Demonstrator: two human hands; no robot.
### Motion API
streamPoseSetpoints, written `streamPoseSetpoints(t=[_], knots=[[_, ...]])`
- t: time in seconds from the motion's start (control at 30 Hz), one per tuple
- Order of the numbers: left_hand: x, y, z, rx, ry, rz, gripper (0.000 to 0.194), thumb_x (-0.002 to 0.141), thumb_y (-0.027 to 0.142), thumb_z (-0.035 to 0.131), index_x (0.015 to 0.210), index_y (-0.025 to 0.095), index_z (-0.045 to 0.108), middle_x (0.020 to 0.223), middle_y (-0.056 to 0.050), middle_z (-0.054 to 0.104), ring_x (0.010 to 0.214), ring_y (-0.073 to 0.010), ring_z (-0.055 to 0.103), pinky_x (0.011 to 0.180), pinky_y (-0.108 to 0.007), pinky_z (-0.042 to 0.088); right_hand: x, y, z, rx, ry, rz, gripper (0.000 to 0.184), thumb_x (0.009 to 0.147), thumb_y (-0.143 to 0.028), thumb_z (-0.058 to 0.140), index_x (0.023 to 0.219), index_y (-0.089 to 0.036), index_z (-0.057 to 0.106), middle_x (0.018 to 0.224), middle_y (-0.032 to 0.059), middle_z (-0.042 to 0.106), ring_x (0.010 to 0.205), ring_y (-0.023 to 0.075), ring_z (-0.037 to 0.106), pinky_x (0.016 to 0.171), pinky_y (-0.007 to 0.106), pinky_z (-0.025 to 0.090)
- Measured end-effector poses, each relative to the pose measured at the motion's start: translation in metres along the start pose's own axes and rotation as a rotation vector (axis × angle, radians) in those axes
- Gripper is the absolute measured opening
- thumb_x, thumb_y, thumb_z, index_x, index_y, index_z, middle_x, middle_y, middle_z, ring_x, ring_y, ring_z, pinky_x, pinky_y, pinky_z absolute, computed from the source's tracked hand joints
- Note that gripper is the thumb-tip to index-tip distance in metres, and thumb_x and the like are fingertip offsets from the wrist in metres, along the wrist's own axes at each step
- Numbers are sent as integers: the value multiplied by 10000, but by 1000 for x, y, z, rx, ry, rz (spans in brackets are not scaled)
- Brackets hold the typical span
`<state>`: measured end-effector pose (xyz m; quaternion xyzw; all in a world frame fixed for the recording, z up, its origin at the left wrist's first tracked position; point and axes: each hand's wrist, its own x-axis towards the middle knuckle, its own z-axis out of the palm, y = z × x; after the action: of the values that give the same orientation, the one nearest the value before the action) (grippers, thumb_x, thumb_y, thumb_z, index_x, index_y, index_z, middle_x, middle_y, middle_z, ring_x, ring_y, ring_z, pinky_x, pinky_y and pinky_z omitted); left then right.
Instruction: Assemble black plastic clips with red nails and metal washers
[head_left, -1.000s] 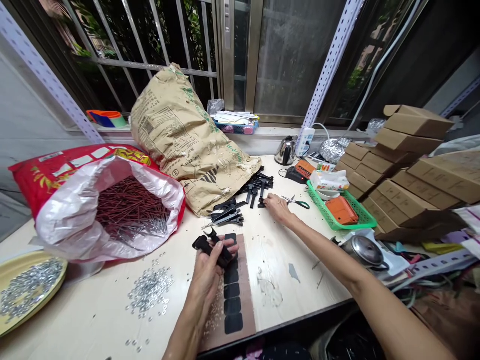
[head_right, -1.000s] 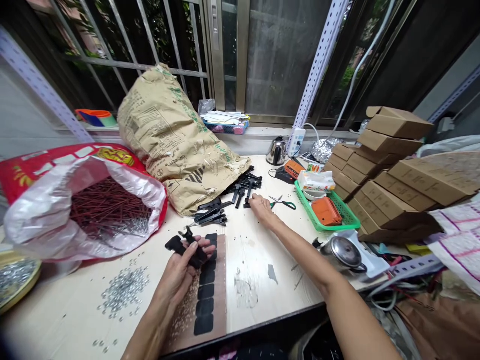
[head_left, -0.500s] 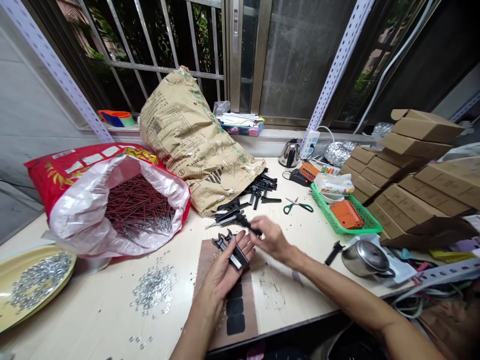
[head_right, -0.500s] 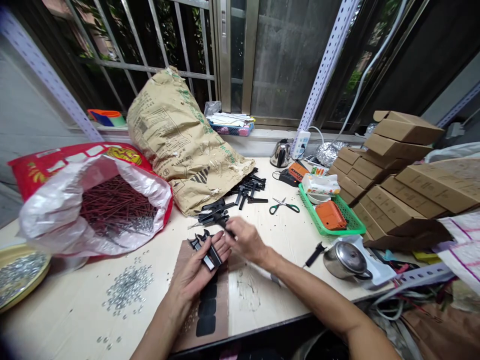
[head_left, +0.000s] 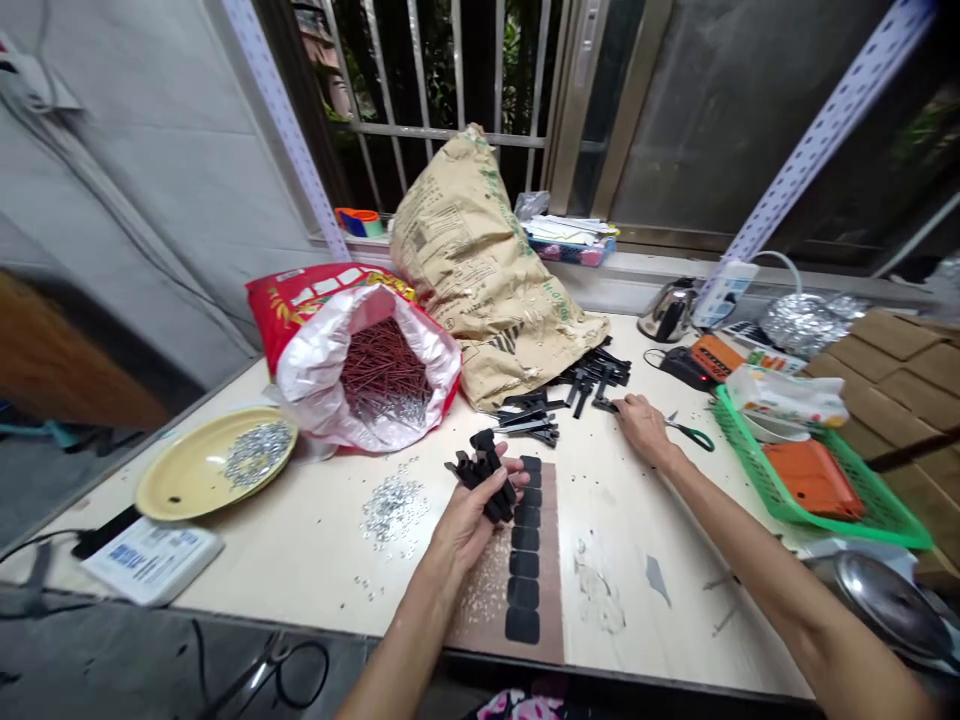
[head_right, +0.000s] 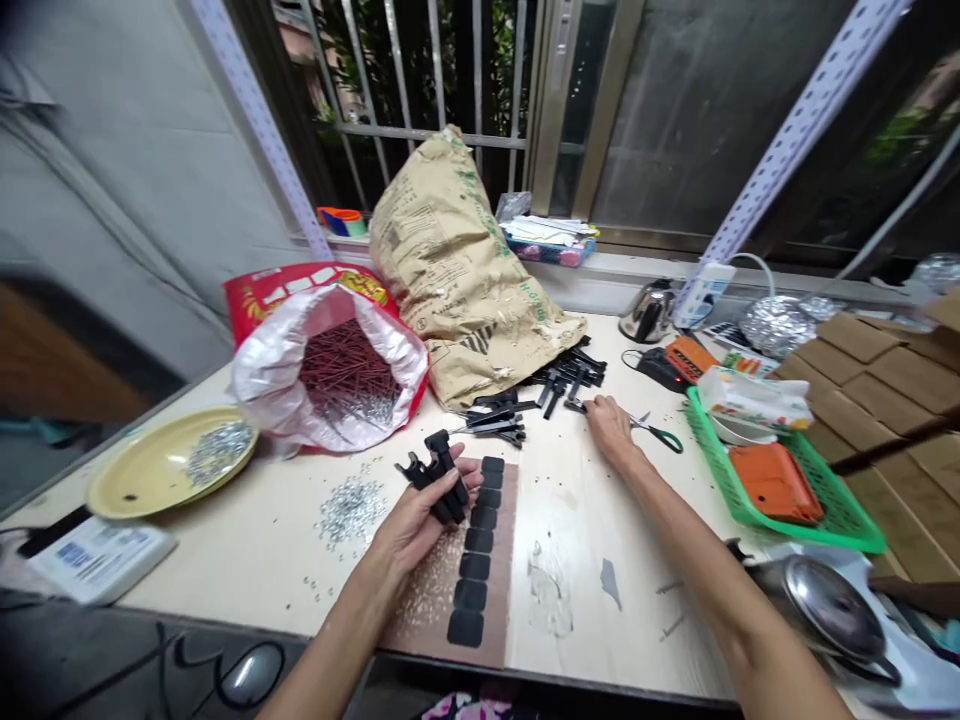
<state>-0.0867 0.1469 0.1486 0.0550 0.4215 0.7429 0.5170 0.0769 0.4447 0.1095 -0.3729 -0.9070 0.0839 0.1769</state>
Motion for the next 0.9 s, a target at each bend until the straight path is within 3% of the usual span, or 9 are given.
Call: streamPoseSetpoints(t=[0.13, 0.23, 0.37, 0.43, 0.53, 0.7, 0.77, 0.83, 0.9], knots=[[-1, -1, -7, -19, 74, 71, 511, 686, 172, 753, 1162, 131, 571, 955, -105, 692, 808, -187, 675, 764, -290, 505, -31, -41, -2, 61, 53, 15, 240, 857, -260, 489, 1029, -160, 622, 923, 127, 615, 788, 239, 574, 665, 363, 472], [1, -6, -3, -50, 83, 148, 494, 691, 222, 760, 1143, 126, 588, 942, -103, 694, 800, -183, 672, 842, -321, 482, -58, -110, -9, 363, -13, -89, 339, 890, -341, 473, 1155, -155, 573, 930, 104, 613, 702, 197, 574, 583, 323, 489], [-1, -3, -4, -141, 83, 261, 445, 670, 250, 777, 1077, 146, 629, 1036, -88, 680, 973, -190, 629, 929, -314, 436, -80, -206, -10, 597, -58, -289, 228, 869, -276, 515, 1054, -190, 616, 879, 74, 587, 741, 200, 567, 660, 335, 496], [-6, 6, -17, -148, 108, 287, 427, 611, 215, 813, 1001, 135, 658, 1027, -79, 684, 1015, -187, 606, 938, -288, 423, -83, -239, -5, 638, -97, -404, 222, 870, -204, 485, 1055, -196, 607, 914, 75, 574, 818, 207, 567, 736, 340, 491], [-17, 23, -47, -132, 176, 254, 445, 537, 195, 847, 941, 127, 673, 898, -60, 701, 904, -180, 634, 870, -282, 459, -86, -270, 6, 767, -231, -519, 253, 854, -144, 485, 1071, -210, 595, 981, 64, 573, 880, 187, 565, 799, 314, 476], [-29, 41, -84, -72, 236, 209, 494, 549, 221, 838, 995, 133, 643, 832, -55, 701, 776, -179, 660, 751, -285, 511, -74, -285, 21, 955, -497, -519, 207, 850, -185, 522, 1024, -210, 632, 920, 9, 639, 830, 156, 596, 749, 268, 474], [-29, 45, -87, -14, 237, 197, 484, 570, 202, 825, 1005, 123, 627, 857, -79, 705, 783, -189, 665, 752, -299, 520, -56, -273, 22, 884, -482, -524, 216, 891, -227, 487, 1047, -217, 636, 967, 12, 653, 869, 156, 604, 769, 271, 467], [-26, 47, -87, 1, 254, 185, 428, 582, 205, 816, 953, 117, 621, 791, -72, 697, 711, -180, 658, 719, -315, 534, -31, -250, 20, 568, -348, -477, 211, 907, -243, 480, 1032, -218, 647, 997, 34, 648, 897, 167, 596, 779, 280, 449], [-22, 49, -85, -34, 261, 164, 351, 581, 231, 815, 843, 118, 610, 679, -33, 656, 608, -150, 621, 617, -285, 533, -8, -223, 19, 96, -264, -412, 175, 895, -229, 500, 939, -212, 669, 970, 61, 640, 906, 193, 582, 758, 291, 425]])
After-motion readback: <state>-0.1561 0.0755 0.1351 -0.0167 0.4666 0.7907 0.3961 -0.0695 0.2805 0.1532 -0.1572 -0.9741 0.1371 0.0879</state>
